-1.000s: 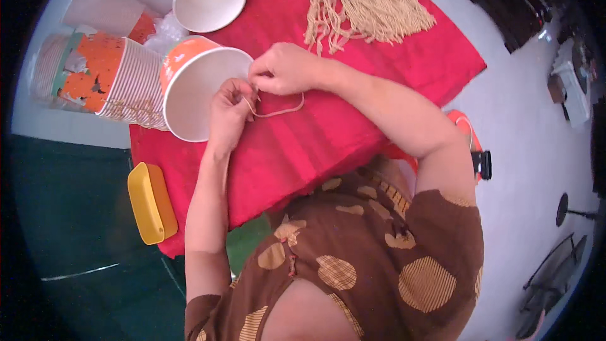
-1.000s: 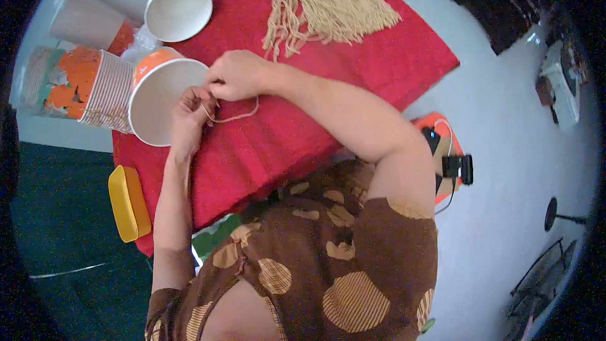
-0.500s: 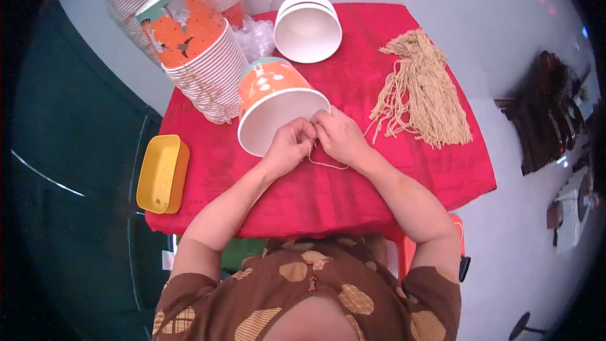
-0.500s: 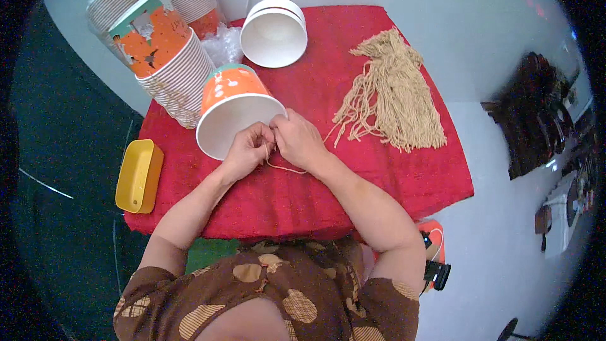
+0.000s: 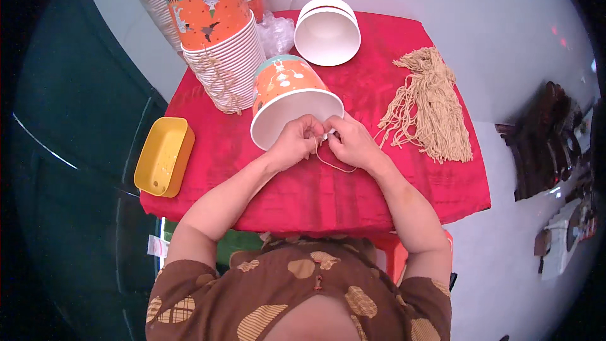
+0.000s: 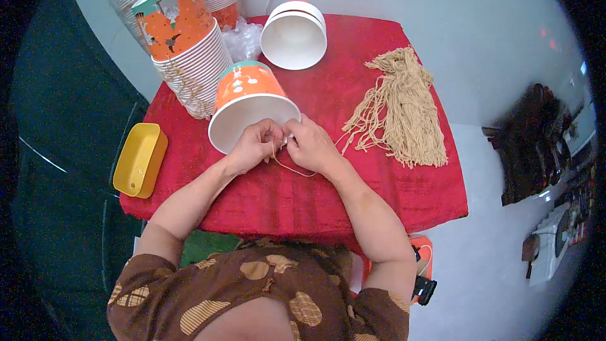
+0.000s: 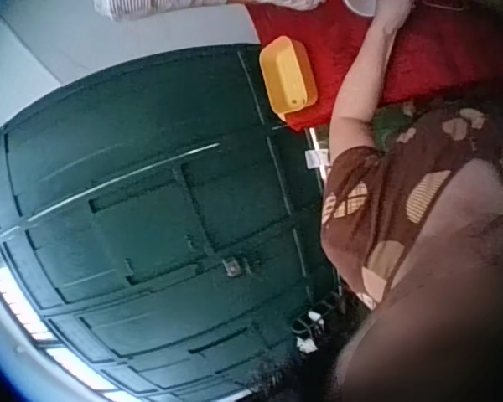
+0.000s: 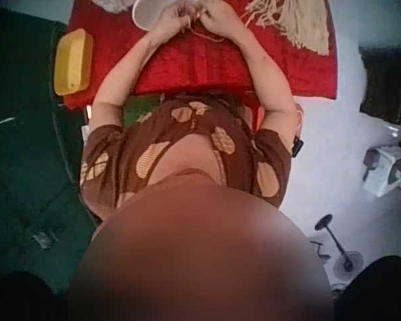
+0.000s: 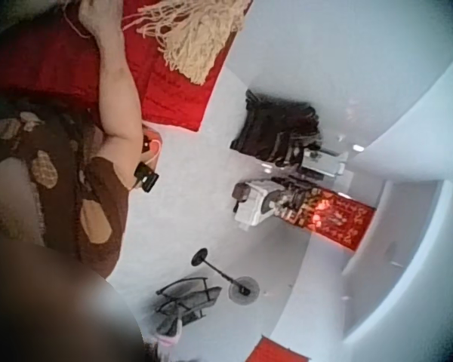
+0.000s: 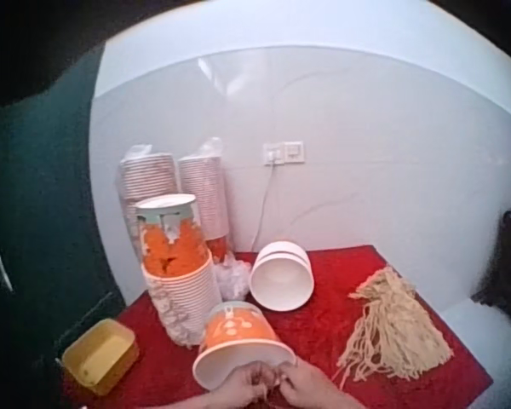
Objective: Threading and tying strings onto paper bowls for handles or decoration.
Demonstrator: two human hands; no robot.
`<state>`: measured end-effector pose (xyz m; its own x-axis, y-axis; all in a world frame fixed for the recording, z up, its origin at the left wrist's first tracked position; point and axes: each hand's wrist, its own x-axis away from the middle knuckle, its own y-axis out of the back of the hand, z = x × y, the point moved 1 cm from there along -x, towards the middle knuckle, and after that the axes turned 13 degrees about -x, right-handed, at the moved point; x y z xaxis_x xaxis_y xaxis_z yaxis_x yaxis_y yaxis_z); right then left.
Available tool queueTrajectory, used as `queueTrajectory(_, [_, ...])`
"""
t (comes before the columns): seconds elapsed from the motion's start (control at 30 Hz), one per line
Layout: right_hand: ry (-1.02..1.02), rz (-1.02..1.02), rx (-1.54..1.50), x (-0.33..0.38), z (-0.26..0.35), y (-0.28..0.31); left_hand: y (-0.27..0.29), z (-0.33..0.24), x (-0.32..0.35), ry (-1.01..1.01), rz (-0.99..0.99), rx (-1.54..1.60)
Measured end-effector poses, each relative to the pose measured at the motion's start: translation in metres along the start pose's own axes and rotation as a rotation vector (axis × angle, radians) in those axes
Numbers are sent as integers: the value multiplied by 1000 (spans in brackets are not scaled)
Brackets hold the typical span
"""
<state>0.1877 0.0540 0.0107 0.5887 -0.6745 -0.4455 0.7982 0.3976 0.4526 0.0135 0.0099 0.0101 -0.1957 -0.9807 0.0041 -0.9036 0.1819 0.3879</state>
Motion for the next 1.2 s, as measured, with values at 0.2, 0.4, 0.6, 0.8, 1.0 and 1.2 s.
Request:
queueTrajectory(0.2, [-5, 64, -3, 2, 3, 2, 0, -2, 1, 33, 7, 112])
queueTrajectory(0.4, [42, -2, 29, 2, 3, -3, -2, 3, -1, -3, -30, 118])
queueTrajectory(0.6, [8, -26, 16, 1, -4, -8, -4, 7, 0, 1, -72, 52])
queueTrajectory(0.8, [-3, -51, -58, 1, -7, -10, -10, 7, 0, -174, -261, -275])
queueTrajectory(1.0, [-103, -21, -77, -1, -2, -9, -12, 2, 1, -394, -442, -611])
queueTrajectory(1.2, [-80, -19, -59, 0, -3, -5, -14, 0, 0, -381, -422, -744])
